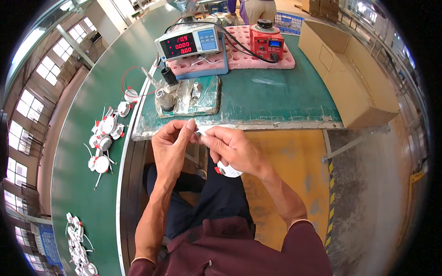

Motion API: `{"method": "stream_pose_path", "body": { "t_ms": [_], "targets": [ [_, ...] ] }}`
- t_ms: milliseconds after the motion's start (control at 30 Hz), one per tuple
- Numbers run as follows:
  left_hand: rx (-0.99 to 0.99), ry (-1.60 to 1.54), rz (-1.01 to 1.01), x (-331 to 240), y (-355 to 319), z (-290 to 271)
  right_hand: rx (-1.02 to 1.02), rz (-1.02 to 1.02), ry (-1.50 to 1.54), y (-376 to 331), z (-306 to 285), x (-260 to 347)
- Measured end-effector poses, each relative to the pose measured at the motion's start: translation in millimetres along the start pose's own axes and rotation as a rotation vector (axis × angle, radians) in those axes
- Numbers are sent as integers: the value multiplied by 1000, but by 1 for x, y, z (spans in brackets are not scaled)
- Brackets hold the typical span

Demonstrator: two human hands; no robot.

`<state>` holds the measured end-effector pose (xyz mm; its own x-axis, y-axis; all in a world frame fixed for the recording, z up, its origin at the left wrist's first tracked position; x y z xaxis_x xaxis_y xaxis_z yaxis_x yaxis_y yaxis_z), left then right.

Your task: Manually assembling and testing small circular LED lighting components using a testing rig.

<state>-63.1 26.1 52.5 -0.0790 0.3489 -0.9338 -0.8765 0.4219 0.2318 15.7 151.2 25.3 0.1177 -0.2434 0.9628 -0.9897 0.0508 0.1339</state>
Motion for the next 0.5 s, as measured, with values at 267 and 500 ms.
{"method": "stream_pose_path", "body": {
  "t_ms": [267,500],
  "targets": [
    [73,478,339,-12,-22,6,-70,21,34,-5,-3,-8],
    [404,904,689,-42,-17,43,49,35,-62,5,-9,-16]
  ]
}}
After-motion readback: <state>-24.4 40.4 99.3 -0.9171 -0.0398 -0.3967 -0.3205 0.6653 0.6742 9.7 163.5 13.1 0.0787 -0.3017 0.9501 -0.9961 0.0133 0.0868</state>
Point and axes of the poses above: each hand's wrist, its own y-axis towards the middle knuckle, its own z-axis out of the palm, x = y × z, the point moved 8 cm from there along y, towards the middle knuckle, and after that the axes turned 15 degrees about -y, right-handed, at the moved point
